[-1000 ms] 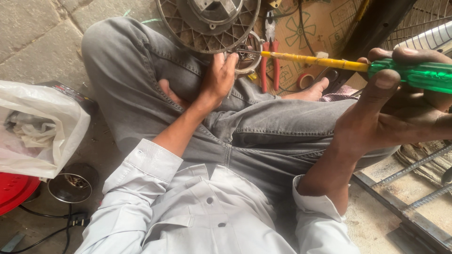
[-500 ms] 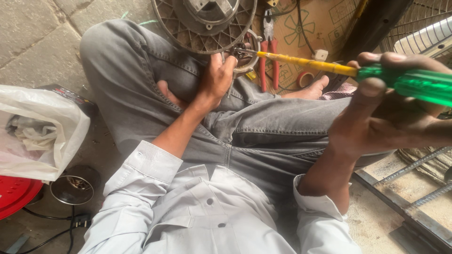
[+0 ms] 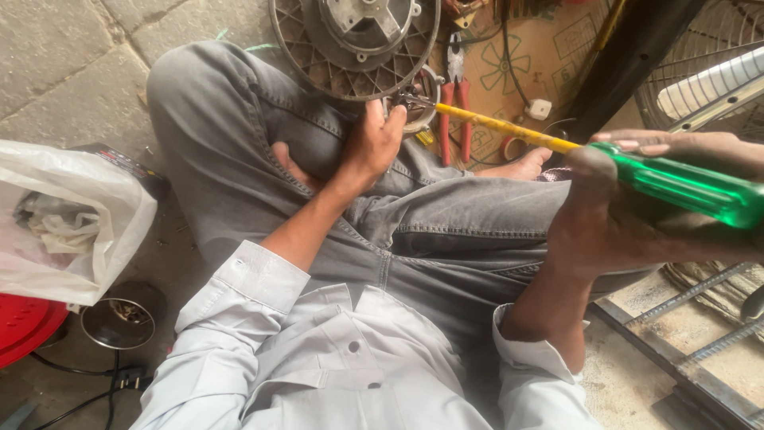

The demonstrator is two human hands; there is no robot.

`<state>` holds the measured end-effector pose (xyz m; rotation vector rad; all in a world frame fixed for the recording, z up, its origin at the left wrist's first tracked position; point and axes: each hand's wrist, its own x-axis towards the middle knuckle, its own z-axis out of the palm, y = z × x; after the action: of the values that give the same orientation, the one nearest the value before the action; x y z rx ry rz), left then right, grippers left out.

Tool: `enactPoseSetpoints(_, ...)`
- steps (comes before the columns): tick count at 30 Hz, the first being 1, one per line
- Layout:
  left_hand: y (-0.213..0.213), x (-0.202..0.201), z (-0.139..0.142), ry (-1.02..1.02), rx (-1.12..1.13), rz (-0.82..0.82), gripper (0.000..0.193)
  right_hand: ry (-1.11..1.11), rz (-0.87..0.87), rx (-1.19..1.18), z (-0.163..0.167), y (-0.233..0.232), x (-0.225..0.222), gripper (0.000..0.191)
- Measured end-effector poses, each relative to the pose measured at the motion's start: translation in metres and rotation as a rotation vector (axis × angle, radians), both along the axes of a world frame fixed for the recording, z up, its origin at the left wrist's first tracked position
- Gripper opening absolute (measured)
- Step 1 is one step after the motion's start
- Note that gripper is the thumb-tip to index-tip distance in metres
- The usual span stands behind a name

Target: The person unpacks small parts from a plastic bag and assembles them onto a motor shaft. They then use a screwdriver to adjust components within the motor housing while sitting on the floor.

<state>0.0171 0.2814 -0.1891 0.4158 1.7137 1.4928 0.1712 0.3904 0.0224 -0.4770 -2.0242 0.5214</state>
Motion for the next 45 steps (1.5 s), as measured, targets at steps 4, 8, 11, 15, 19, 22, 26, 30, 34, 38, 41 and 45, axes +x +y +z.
enactPoseSetpoints(4, 0.0, 0.0, -0.001, 0.015, 0.075, 0.04, 0.028, -0.028, 0.022, -0.077, 0.005, 0.001, 0.003, 0.069)
enactPoseSetpoints(8, 0.001, 0.0, 0.001, -0.026, 0.005, 0.018, 0.028, -0.057, -0.093, -0.04, 0.005, 0.007, 0.01, 0.066)
enactPoseSetpoints(11, 0.001, -0.001, 0.004, -0.034, 0.035, 0.032, 0.029, -0.056, -0.117, -0.034, 0.003, 0.009, 0.016, 0.07)
enactPoseSetpoints(15, 0.001, -0.001, 0.007, 0.001, 0.052, 0.05, 0.028, -0.03, -0.041, -0.099, -0.001, 0.01, 0.023, 0.073)
enactPoseSetpoints(19, 0.001, -0.001, 0.004, 0.021, 0.065, 0.02, 0.029, -0.024, 0.021, -0.059, -0.003, 0.014, 0.022, 0.086)
enactPoseSetpoints(22, -0.001, 0.002, 0.0, 0.037, 0.185, 0.064, 0.028, -0.08, -0.048, 0.007, 0.0, 0.012, 0.021, 0.086)
enactPoseSetpoints(26, 0.0, 0.003, -0.005, 0.025, 0.013, 0.017, 0.023, -0.08, -0.085, -0.001, 0.004, 0.008, 0.016, 0.085)
enactPoseSetpoints(30, -0.001, 0.002, -0.005, 0.078, 0.083, 0.034, 0.024, -0.082, -0.094, -0.017, 0.005, 0.005, 0.012, 0.084)
enactPoseSetpoints(34, 0.0, 0.003, -0.002, 0.046, -0.011, 0.015, 0.025, -0.081, -0.112, -0.022, 0.006, 0.006, 0.011, 0.083)
enactPoseSetpoints(38, 0.0, 0.002, 0.002, 0.06, 0.101, 0.041, 0.026, -0.084, -0.112, -0.037, 0.006, 0.006, 0.011, 0.082)
enactPoseSetpoints(41, 0.0, 0.0, 0.004, 0.016, 0.161, 0.034, 0.029, -0.086, -0.143, -0.053, 0.007, 0.005, 0.01, 0.081)
enactPoseSetpoints(45, 0.0, 0.001, 0.003, 0.01, -0.005, 0.01, 0.026, -0.102, -0.116, -0.065, 0.008, 0.004, 0.011, 0.08)
